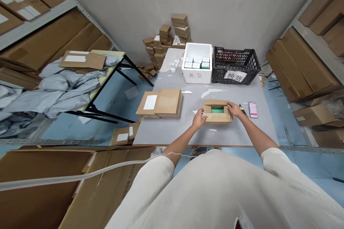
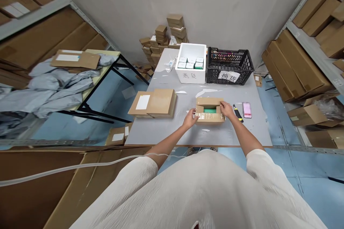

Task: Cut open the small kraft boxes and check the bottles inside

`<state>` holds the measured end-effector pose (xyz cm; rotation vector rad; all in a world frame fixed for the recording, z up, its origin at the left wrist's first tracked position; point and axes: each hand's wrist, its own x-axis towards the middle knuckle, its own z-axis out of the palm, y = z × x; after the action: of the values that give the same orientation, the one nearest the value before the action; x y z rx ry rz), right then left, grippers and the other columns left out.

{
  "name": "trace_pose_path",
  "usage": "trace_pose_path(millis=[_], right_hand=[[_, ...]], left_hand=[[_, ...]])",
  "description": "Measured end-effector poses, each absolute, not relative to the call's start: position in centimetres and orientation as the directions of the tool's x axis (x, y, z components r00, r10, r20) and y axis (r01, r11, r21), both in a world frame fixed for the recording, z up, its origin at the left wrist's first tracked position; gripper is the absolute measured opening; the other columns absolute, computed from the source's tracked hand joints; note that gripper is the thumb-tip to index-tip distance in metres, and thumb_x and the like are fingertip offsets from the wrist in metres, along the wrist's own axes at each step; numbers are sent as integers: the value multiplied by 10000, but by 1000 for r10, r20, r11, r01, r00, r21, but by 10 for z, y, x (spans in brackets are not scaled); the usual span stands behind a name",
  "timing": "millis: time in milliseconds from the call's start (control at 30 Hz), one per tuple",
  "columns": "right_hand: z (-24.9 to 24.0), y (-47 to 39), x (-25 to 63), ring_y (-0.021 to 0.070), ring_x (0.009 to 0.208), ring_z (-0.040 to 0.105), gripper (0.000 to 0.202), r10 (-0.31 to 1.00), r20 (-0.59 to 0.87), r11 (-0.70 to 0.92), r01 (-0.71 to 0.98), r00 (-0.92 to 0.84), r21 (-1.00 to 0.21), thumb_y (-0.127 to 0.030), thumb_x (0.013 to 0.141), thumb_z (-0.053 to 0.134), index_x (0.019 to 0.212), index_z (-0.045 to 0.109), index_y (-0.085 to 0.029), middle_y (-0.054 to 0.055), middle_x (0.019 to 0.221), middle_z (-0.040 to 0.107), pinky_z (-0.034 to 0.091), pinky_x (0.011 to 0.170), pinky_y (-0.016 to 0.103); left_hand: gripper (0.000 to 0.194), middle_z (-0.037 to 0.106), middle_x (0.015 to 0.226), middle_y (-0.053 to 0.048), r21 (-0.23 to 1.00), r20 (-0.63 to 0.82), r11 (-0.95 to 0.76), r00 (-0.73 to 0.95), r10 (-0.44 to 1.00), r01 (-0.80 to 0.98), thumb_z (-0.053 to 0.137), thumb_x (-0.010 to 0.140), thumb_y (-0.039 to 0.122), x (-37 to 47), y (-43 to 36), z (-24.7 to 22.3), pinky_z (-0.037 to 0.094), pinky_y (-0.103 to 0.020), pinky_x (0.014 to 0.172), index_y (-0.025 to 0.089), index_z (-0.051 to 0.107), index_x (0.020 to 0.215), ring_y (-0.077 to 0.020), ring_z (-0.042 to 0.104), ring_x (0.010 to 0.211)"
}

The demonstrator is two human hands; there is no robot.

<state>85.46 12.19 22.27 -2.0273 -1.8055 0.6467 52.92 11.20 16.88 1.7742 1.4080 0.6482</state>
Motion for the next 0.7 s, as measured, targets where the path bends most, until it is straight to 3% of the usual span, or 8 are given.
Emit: trace_pose_path(millis=[133,333,500,567,633,700], right_hand=[[229,133,857,322,1434,632,498,964,-263,-170,852,39,-495,-350,1096,441,1491,715,-221,95,1531,708,464,1241,465],[244,135,865,315,1450,624,525,943,-331,-174,816,-22,-551,-388,1114,430,1524,695,-191,106,1574,674,463,1231,425],[244,134,869,318,1425,637,533,933,-356,-174,796,-56,-580,-391,1097,451,1531,687,-192,107,1563,683,483,1200,409],[239,134,868,316,1431,632,547,934,-354,-175,805,-47,-567,-386,1076,474,1542,672,-178,119,1583,665,480,1199,399],[233,132,865,311,1445,617,574,938,-347,-174,827,-26,-534,-374,1049,502,1567,636,-165,133,1620,629,469,1207,392],[226,128,859,328,1456,594,608,944,-331,-175,864,11,-472,-372,1017,541,1593,593,-183,133,1657,590,459,1213,423]], left_hand=[[349,651,1402,-127,763,-16,-194,318,948,616,631,987,266,531,112,170,528,-478,1155,235,657,1333,-304,635,1323],[150,642,1431,-121,734,114,-266,272,956,625,607,1036,312,532,107,194,482,-477,1196,230,719,1093,-294,592,1363],[304,735,1162,-88,741,126,-345,385,914,576,533,1076,329,531,100,215,537,-422,1108,234,693,835,-257,668,1204],[206,741,1162,-80,723,77,-365,458,886,586,594,1027,307,529,94,217,548,-419,1097,238,718,879,-259,675,1201],[142,717,1307,-90,673,24,-396,517,856,625,677,957,294,528,88,218,529,-451,1143,249,753,1068,-284,643,1306],[413,616,1524,-114,586,-34,-443,567,823,678,765,885,302,529,85,219,464,-522,1223,271,723,1295,-338,536,1473]])
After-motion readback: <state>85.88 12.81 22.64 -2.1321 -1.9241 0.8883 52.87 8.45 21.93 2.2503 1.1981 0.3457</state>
